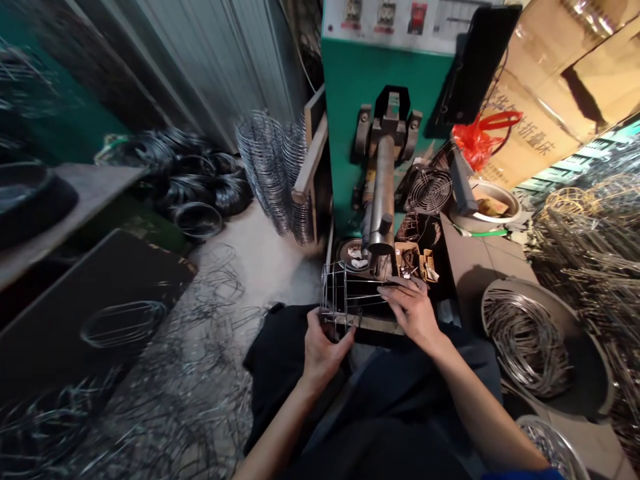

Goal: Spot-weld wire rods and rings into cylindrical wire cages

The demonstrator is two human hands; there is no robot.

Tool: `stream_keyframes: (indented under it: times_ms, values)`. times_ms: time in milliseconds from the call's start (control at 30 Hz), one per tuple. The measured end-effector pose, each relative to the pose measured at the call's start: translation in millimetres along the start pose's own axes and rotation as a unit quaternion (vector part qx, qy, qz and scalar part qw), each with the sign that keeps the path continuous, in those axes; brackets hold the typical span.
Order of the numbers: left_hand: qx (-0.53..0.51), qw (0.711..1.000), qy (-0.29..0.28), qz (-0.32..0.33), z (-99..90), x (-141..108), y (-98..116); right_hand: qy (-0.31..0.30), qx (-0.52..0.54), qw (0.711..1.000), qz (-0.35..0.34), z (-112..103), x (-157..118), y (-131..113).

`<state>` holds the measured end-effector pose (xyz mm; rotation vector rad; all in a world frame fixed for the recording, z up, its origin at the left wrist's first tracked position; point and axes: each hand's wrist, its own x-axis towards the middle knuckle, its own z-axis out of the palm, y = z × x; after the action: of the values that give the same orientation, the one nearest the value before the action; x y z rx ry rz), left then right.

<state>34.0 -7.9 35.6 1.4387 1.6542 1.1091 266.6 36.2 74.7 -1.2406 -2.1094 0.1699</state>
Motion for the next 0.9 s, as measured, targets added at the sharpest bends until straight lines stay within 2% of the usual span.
stream_keyframes:
  times_ms: [233,533,767,900]
  values:
    - [-0.001,1.000,0.026,0.012,0.5,14,-11,0.039,0.018,0.999,-0.017,9,18,3]
    - [-0.015,0.999,0.035,0.004,-4.5,24,-16,0.055,0.006,0.997,-0.049,12,35,-1]
    - [-0.024,0.999,0.026,0.016,-3.9,31,-13,0.064,-0.002,0.998,-0.027,18,35,0]
    - [-0.016,1.000,0.020,0.008,-9.1,32,-7,0.095,0.005,0.995,0.027,15,34,2]
